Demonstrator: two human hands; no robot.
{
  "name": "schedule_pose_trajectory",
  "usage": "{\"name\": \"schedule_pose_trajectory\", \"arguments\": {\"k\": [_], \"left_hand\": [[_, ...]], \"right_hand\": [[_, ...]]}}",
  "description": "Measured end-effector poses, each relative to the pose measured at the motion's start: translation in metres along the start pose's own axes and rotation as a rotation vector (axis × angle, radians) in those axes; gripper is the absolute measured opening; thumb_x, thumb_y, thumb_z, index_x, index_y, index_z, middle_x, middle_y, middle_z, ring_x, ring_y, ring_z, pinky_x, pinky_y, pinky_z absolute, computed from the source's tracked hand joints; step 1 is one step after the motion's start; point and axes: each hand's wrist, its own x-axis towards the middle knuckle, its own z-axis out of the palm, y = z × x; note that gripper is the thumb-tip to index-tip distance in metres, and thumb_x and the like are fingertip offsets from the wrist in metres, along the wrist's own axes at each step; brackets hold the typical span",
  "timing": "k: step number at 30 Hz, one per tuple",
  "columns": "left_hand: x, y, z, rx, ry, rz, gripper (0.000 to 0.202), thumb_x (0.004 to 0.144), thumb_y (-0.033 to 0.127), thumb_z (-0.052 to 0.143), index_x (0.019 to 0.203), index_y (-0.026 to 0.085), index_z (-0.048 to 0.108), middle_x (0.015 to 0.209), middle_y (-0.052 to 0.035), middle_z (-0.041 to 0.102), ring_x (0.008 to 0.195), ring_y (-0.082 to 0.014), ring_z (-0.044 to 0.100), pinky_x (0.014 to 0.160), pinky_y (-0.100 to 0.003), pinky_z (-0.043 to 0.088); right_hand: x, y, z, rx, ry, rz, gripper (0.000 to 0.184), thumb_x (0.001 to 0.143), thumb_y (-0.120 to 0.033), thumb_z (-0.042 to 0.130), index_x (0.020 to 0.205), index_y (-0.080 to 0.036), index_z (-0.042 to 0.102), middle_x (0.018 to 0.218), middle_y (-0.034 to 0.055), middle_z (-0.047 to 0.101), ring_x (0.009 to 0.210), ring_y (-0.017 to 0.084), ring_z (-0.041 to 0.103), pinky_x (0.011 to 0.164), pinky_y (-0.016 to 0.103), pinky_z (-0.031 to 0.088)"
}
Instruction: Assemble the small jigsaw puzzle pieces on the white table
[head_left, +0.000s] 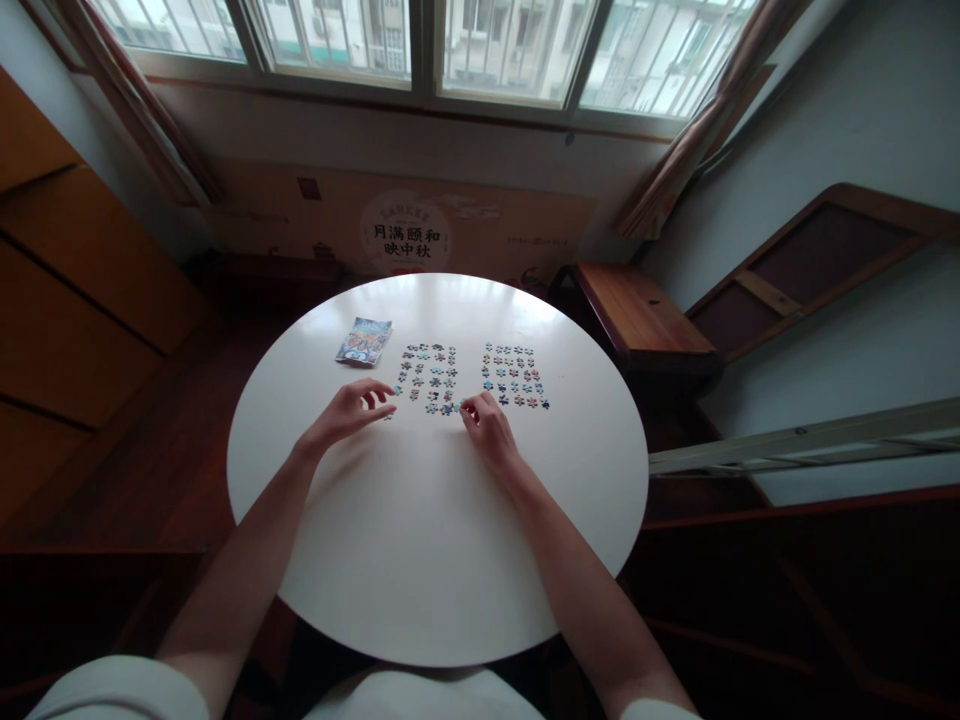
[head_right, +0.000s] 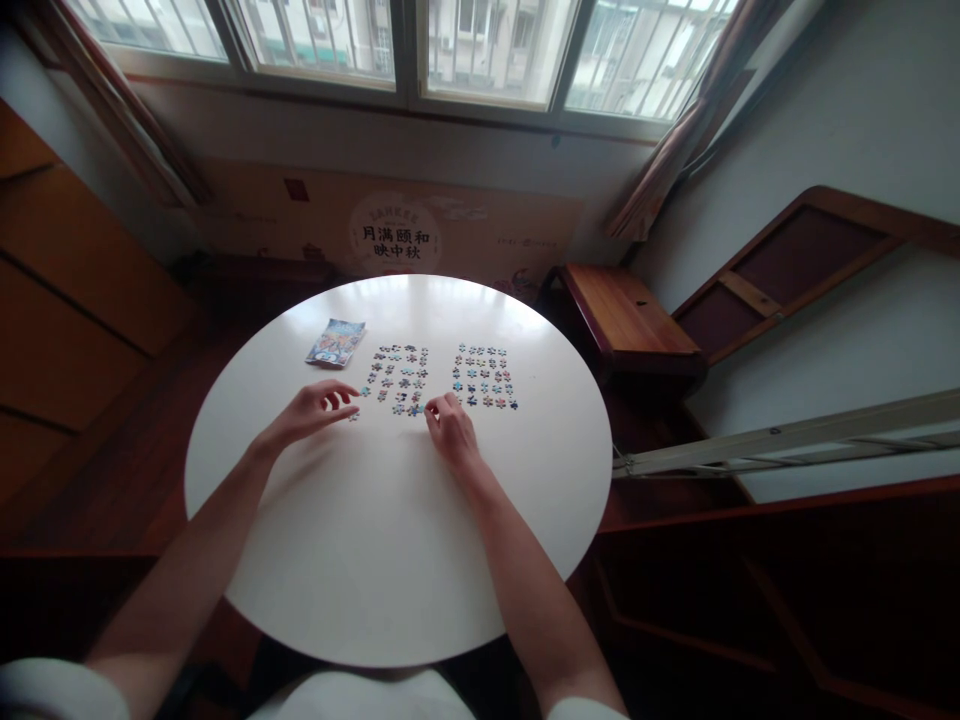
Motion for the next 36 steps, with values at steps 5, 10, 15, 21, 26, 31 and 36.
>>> {"name": "schedule_pose_trajectory", "arguments": {"k": [5,10,15,21,26,31,36], "left_hand": [[0.000,0.020,0.030,-0.099,-0.040,0.003,0.037,0.075,0.044,0.069,0.101,0.017,0.068,0.077,-0.0029,0.068,0.065,-0.0125,0.060,0.059,-0.022,0.048],[-0.001,0.026,0.056,-0.215,-0.073,0.003,0.041,0.076,0.043,0.069,0.109,0.017,0.066,0.077,-0.0028,0.069,0.061,-0.0115,0.060,0.055,-0.022,0.049],[-0.001,0.028,0.063,-0.254,-0.066,0.001,0.030,0.078,0.039,0.068,0.095,0.015,0.069,0.072,-0.0034,0.068,0.059,-0.0118,0.061,0.056,-0.022,0.049],[0.003,0.018,0.040,-0.090,0.011,0.062,0.026,0.079,0.039,0.065,0.091,0.016,0.071,0.081,-0.0048,0.070,0.065,-0.0126,0.062,0.056,-0.022,0.047],[0.005,-0.008,0.007,0.093,0.135,-0.016,0.029,0.078,0.040,0.065,0.092,0.016,0.071,0.088,-0.0060,0.071,0.068,-0.0134,0.062,0.060,-0.024,0.049],[0.004,-0.020,-0.002,0.155,0.138,-0.065,0.028,0.078,0.040,0.063,0.093,0.017,0.072,0.090,-0.0054,0.070,0.070,-0.0143,0.062,0.066,-0.025,0.051],[0.004,-0.023,0.004,0.149,0.088,-0.080,0.030,0.079,0.041,0.063,0.095,0.017,0.073,0.089,-0.0056,0.067,0.074,-0.0153,0.063,0.068,-0.026,0.052]], "right_hand": [[-0.002,-0.010,0.004,0.084,-0.060,-0.109,0.015,0.092,-0.023,0.047,0.088,-0.019,0.061,0.091,0.0039,0.056,0.073,0.012,0.056,0.073,0.023,0.045],[-0.002,-0.011,0.005,0.114,-0.078,-0.153,0.015,0.093,-0.025,0.048,0.089,-0.019,0.061,0.091,0.0038,0.056,0.073,0.012,0.056,0.072,0.023,0.045],[-0.002,-0.011,0.007,0.138,-0.100,-0.169,0.014,0.092,-0.025,0.049,0.088,-0.019,0.062,0.092,0.0040,0.057,0.073,0.012,0.056,0.072,0.024,0.046],[-0.001,-0.010,0.004,0.146,-0.047,-0.126,0.015,0.091,-0.025,0.049,0.096,-0.018,0.061,0.091,0.0035,0.057,0.069,0.011,0.057,0.069,0.023,0.046],[0.000,-0.003,-0.001,0.105,0.041,-0.062,0.020,0.090,-0.023,0.048,0.105,-0.018,0.061,0.090,0.0037,0.058,0.068,0.011,0.057,0.071,0.025,0.047],[0.000,0.002,0.000,0.053,0.082,-0.038,0.018,0.088,-0.021,0.049,0.097,-0.018,0.064,0.089,0.0045,0.059,0.068,0.013,0.057,0.069,0.025,0.047],[0.000,0.007,-0.002,-0.060,0.109,0.036,0.019,0.088,-0.022,0.050,0.092,-0.018,0.068,0.090,0.0055,0.060,0.071,0.015,0.057,0.068,0.026,0.046]]}}
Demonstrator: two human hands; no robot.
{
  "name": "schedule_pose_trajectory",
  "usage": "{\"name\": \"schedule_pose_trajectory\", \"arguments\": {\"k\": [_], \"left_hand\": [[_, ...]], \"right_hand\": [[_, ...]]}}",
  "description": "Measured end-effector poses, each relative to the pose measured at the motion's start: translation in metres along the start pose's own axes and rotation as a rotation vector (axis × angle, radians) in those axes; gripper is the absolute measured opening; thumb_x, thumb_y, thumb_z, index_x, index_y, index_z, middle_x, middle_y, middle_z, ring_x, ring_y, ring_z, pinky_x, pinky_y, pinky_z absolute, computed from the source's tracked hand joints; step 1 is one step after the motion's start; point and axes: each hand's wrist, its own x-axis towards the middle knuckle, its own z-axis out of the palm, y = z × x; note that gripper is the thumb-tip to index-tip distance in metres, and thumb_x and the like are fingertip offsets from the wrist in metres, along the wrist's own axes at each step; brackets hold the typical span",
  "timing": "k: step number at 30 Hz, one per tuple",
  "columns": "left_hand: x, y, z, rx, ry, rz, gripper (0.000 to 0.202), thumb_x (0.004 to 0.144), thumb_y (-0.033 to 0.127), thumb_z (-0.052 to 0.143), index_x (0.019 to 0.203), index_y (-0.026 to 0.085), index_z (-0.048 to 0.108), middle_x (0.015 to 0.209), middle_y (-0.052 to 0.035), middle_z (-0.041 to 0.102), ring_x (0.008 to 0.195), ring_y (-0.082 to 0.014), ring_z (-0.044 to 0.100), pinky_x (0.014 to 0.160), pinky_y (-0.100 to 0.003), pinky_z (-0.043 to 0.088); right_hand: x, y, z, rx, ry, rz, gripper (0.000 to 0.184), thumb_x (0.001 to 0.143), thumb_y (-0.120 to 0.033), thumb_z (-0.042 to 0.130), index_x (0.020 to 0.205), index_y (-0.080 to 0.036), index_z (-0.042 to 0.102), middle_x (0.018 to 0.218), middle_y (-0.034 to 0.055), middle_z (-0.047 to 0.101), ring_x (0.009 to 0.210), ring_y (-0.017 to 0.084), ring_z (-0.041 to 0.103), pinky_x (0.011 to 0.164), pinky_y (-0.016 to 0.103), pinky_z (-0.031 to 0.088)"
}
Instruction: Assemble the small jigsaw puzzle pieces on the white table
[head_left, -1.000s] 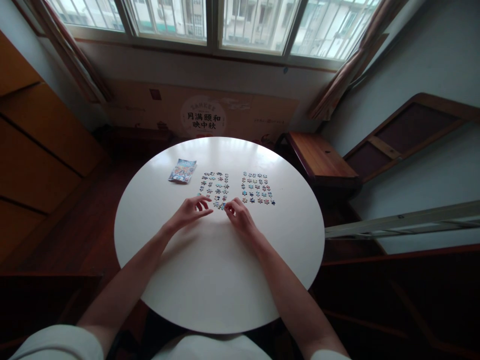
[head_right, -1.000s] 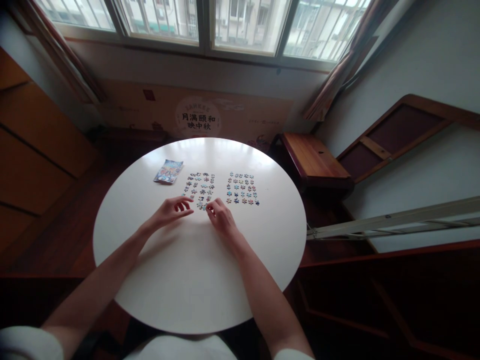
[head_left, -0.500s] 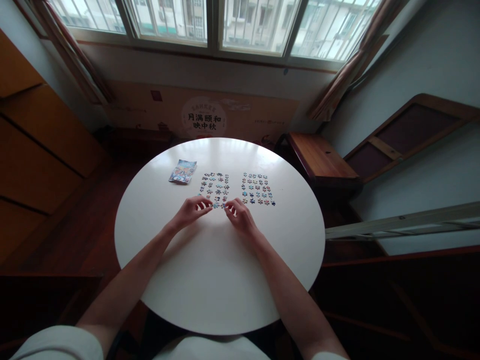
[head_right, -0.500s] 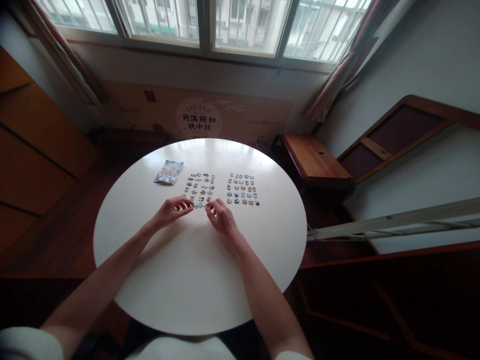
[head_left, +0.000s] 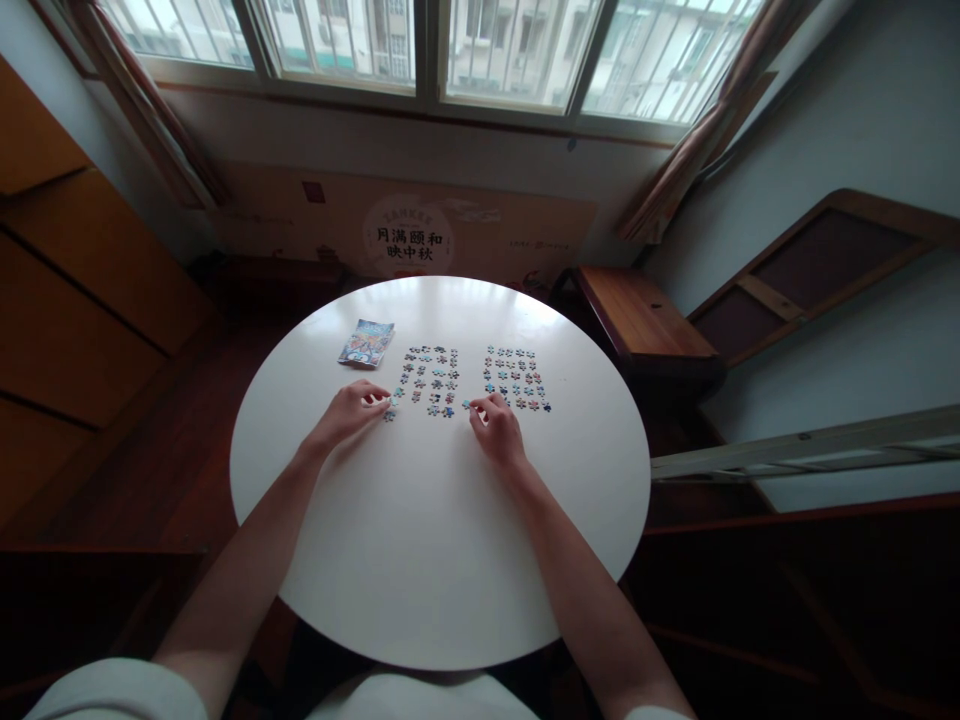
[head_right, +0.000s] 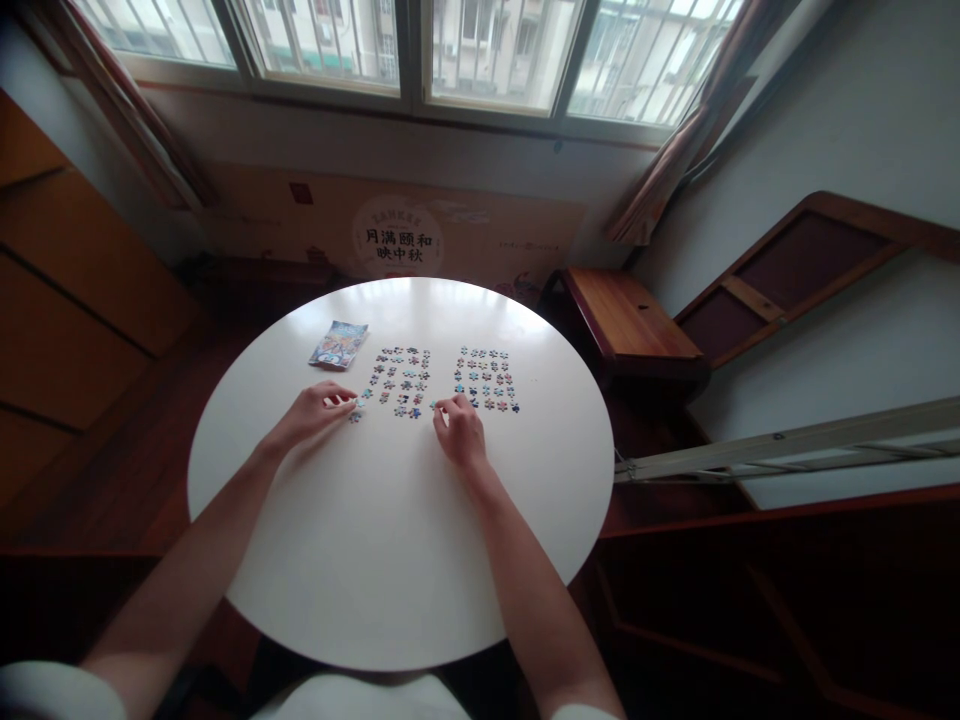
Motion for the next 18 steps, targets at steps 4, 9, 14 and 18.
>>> {"name": "schedule_pose_trajectory", "arguments": {"k": [4,9,14,18], "left_hand": [[-0.0001,-0.0025,0.0046,-0.001,-0.023,0.030,0.031,0.079,0.042,0.063,0.094,0.017,0.073,0.087,-0.0061,0.065,0.072,-0.0150,0.062,0.070,-0.027,0.052],[-0.0005,-0.0012,0.0059,0.023,-0.014,0.032,0.028,0.078,0.036,0.063,0.096,0.016,0.072,0.086,-0.0057,0.064,0.072,-0.0150,0.062,0.070,-0.027,0.052],[-0.0018,0.0021,0.0052,0.034,-0.006,0.016,0.029,0.078,0.036,0.062,0.098,0.017,0.071,0.089,-0.0054,0.064,0.071,-0.0145,0.062,0.068,-0.026,0.051],[-0.0022,0.0033,0.0049,0.023,-0.013,0.019,0.028,0.078,0.037,0.063,0.097,0.018,0.071,0.089,-0.0048,0.064,0.072,-0.0144,0.062,0.068,-0.026,0.051]], "right_hand": [[0.0003,0.0019,-0.0007,-0.095,-0.008,0.033,0.022,0.088,-0.023,0.050,0.094,-0.019,0.071,0.091,0.0063,0.061,0.077,0.017,0.059,0.071,0.028,0.046],[-0.0007,-0.0006,-0.0013,-0.140,-0.045,0.060,0.025,0.088,-0.024,0.050,0.100,-0.019,0.073,0.094,0.0064,0.061,0.079,0.017,0.059,0.074,0.028,0.046],[-0.0013,-0.0039,-0.0035,-0.170,-0.054,0.058,0.027,0.089,-0.023,0.051,0.104,-0.019,0.072,0.096,0.0071,0.060,0.082,0.017,0.059,0.075,0.028,0.047],[-0.0017,-0.0045,-0.0043,-0.190,-0.071,0.033,0.026,0.090,-0.025,0.050,0.104,-0.021,0.072,0.102,0.0079,0.059,0.082,0.017,0.059,0.074,0.028,0.048]]}}
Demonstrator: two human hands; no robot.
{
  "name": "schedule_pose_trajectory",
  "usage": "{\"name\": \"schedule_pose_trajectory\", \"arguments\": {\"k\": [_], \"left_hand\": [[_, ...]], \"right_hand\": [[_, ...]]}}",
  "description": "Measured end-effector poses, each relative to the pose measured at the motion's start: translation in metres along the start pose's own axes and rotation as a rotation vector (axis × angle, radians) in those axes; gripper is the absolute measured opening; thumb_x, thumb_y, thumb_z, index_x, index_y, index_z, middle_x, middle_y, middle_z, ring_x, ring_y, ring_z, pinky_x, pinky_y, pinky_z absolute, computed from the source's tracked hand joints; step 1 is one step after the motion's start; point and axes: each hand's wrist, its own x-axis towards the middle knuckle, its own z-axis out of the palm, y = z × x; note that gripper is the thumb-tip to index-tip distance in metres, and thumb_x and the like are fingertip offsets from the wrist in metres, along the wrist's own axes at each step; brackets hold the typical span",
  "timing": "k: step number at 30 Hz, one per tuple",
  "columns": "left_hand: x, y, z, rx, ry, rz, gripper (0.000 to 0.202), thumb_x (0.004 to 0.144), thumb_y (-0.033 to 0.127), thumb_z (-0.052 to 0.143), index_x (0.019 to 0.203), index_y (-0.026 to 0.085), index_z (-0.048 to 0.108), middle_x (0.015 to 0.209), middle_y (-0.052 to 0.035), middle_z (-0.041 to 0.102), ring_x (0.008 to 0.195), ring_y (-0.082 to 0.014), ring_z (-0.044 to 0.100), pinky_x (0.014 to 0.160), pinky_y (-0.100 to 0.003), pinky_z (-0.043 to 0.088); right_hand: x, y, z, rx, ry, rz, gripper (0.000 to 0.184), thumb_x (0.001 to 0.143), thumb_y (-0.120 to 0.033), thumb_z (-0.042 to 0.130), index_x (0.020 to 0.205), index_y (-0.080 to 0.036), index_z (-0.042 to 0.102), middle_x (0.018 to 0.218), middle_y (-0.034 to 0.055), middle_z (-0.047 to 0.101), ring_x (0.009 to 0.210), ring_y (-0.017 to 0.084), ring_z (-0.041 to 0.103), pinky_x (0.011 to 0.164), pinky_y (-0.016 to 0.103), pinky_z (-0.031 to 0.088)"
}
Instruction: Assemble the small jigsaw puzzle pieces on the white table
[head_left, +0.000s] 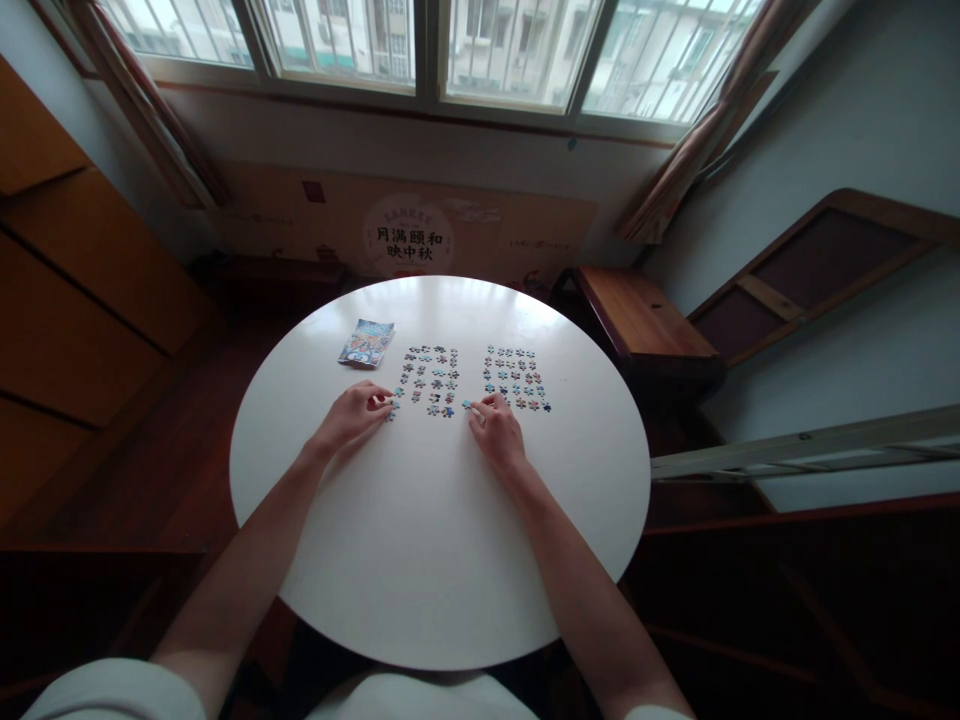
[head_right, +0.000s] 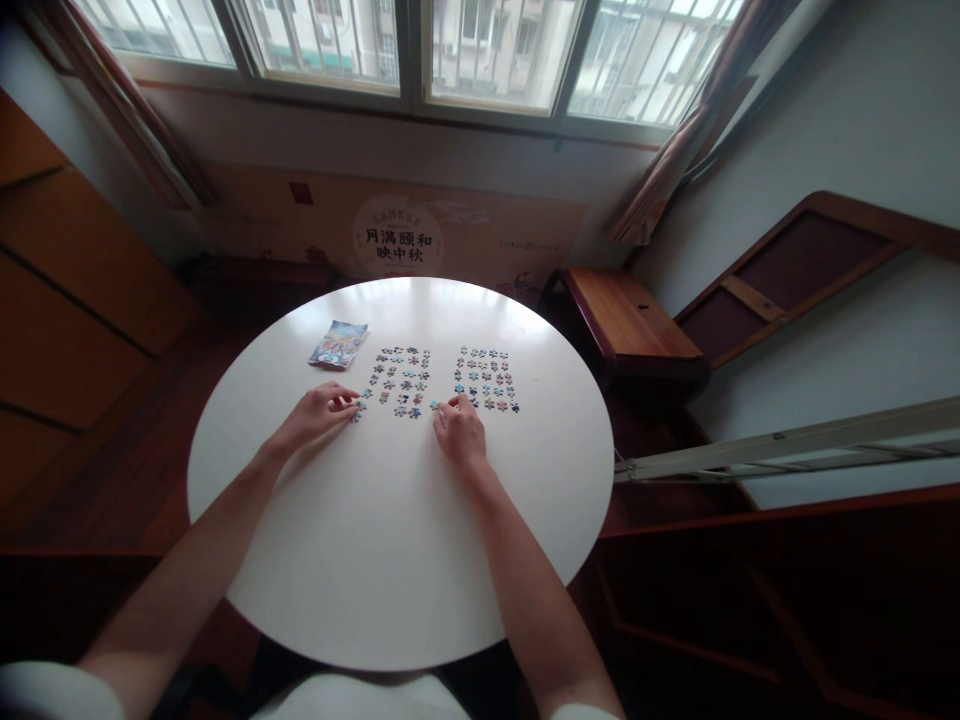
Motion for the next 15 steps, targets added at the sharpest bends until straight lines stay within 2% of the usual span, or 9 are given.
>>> {"name": "schedule_pose_trajectory", "arguments": {"k": [15], "left_hand": [[-0.0008,0.0045,-0.0020,0.001,-0.018,0.023,0.028,0.078,0.038,0.063,0.096,0.019,0.071,0.086,-0.0041,0.064,0.072,-0.0149,0.062,0.069,-0.028,0.051]], "right_hand": [[-0.0004,0.0022,0.0015,-0.012,-0.028,-0.051,0.027,0.090,-0.025,0.050,0.108,-0.018,0.069,0.115,0.0080,0.062,0.101,0.021,0.058,0.090,0.032,0.047]]}}
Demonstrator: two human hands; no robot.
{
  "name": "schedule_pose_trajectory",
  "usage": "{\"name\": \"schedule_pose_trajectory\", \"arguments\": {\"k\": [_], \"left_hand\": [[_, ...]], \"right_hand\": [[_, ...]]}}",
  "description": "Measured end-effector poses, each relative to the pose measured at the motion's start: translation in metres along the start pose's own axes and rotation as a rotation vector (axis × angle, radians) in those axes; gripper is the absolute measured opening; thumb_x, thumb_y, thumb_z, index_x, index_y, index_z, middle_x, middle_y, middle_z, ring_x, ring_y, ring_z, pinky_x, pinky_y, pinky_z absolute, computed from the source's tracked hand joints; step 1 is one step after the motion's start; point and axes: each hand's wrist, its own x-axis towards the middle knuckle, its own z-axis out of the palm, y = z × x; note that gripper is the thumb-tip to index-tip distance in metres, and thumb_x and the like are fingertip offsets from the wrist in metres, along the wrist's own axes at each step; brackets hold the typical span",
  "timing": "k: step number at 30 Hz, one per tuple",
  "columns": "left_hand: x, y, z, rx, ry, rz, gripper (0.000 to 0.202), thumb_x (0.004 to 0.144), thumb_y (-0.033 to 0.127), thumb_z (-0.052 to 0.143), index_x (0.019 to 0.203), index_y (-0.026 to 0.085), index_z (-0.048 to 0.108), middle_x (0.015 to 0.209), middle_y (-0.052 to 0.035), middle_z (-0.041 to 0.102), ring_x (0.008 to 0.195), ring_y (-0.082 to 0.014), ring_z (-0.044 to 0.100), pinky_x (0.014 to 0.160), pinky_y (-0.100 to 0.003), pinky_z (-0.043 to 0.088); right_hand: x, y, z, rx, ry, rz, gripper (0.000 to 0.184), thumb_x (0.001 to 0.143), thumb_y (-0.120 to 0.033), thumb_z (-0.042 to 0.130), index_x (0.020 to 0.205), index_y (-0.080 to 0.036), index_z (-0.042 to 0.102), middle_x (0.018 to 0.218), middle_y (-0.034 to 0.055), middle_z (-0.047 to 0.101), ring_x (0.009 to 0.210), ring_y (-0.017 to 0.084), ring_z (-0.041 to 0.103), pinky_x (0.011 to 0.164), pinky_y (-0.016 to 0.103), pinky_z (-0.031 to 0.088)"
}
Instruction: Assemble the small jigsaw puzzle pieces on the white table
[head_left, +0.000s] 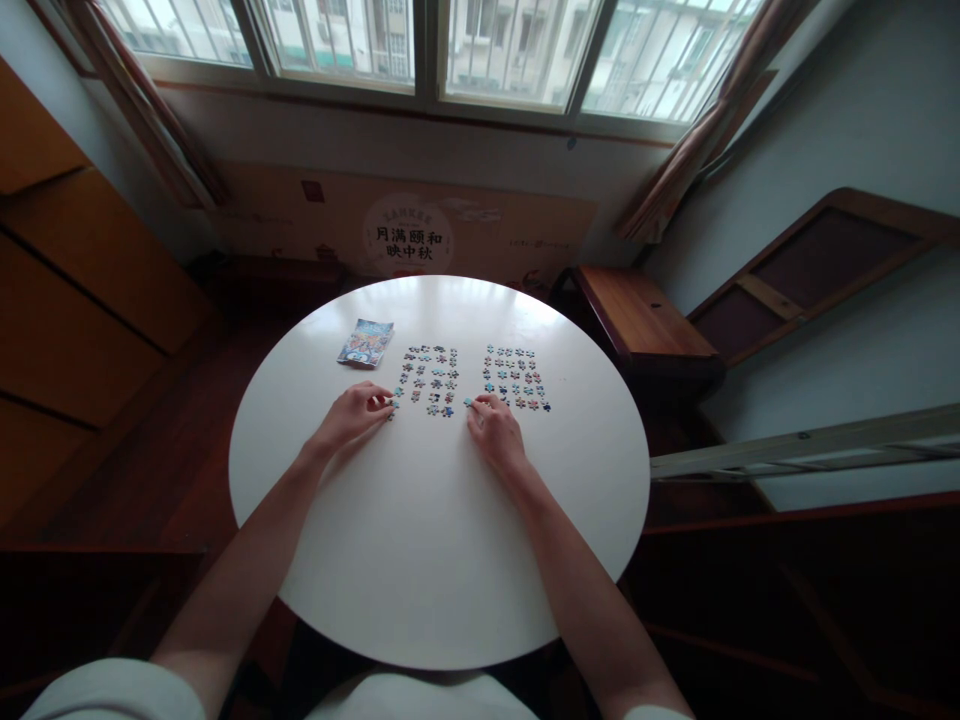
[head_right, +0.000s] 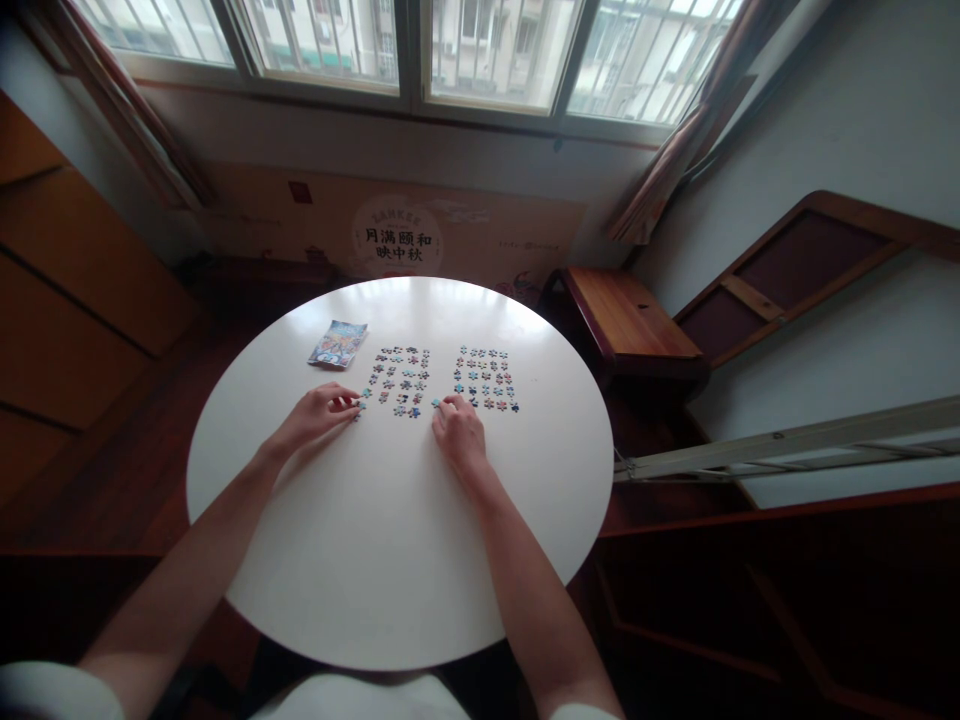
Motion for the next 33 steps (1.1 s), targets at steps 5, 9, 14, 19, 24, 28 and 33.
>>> {"name": "schedule_pose_trajectory", "arguments": {"k": [5,9,14,19,24,28,33], "left_hand": [[0.0003,-0.0007,0.0002,0.005,-0.002,0.001,0.028,0.078,0.038,0.063,0.096,0.019,0.071,0.086,-0.0045,0.065,0.072,-0.0150,0.062,0.069,-0.027,0.051],[0.0000,-0.0021,0.0004,0.004,-0.005,0.002,0.029,0.078,0.039,0.063,0.097,0.019,0.071,0.087,-0.0048,0.065,0.073,-0.0153,0.062,0.069,-0.027,0.051],[0.0002,-0.0036,0.0006,0.014,0.002,-0.004,0.029,0.079,0.040,0.062,0.098,0.019,0.071,0.086,-0.0045,0.066,0.072,-0.0151,0.063,0.069,-0.027,0.050],[0.0009,-0.0041,0.0007,0.022,0.006,-0.009,0.029,0.079,0.039,0.062,0.097,0.019,0.071,0.084,-0.0043,0.066,0.071,-0.0147,0.062,0.068,-0.027,0.050],[0.0010,-0.0050,0.0008,0.031,0.001,-0.010,0.029,0.079,0.039,0.061,0.098,0.018,0.071,0.085,-0.0046,0.065,0.071,-0.0148,0.062,0.068,-0.027,0.050],[0.0008,-0.0047,0.0009,0.031,-0.002,-0.012,0.029,0.080,0.039,0.061,0.097,0.019,0.071,0.085,-0.0047,0.066,0.072,-0.0150,0.062,0.069,-0.026,0.050],[0.0007,-0.0045,0.0009,0.037,-0.005,-0.016,0.029,0.080,0.040,0.060,0.097,0.019,0.071,0.086,-0.0048,0.066,0.072,-0.0153,0.063,0.069,-0.026,0.050]], "right_hand": [[0.0005,0.0008,0.0011,0.027,0.004,0.007,0.027,0.090,-0.024,0.049,0.109,-0.018,0.068,0.117,0.0089,0.062,0.103,0.021,0.058,0.092,0.033,0.047],[0.0005,0.0008,0.0016,0.038,0.020,0.006,0.027,0.090,-0.025,0.050,0.109,-0.019,0.068,0.118,0.0080,0.062,0.103,0.022,0.058,0.091,0.034,0.047],[-0.0006,0.0014,0.0018,0.029,0.004,-0.022,0.028,0.089,-0.026,0.052,0.112,-0.021,0.067,0.118,0.0080,0.061,0.105,0.022,0.056,0.092,0.035,0.047],[-0.0007,0.0025,0.0029,0.029,0.005,-0.024,0.027,0.089,-0.026,0.052,0.110,-0.019,0.068,0.119,0.0086,0.061,0.106,0.022,0.056,0.093,0.035,0.046],[0.0001,0.0028,0.0038,0.036,0.012,-0.007,0.027,0.089,-0.025,0.050,0.108,-0.019,0.069,0.118,0.0079,0.062,0.105,0.022,0.057,0.093,0.035,0.046],[0.0005,0.0021,0.0034,0.043,0.009,-0.001,0.026,0.089,-0.025,0.051,0.107,-0.020,0.069,0.118,0.0080,0.062,0.105,0.022,0.056,0.093,0.035,0.046],[0.0004,0.0024,0.0040,0.051,0.015,0.005,0.027,0.089,-0.025,0.051,0.107,-0.019,0.069,0.119,0.0075,0.062,0.106,0.023,0.056,0.094,0.035,0.046]]}}
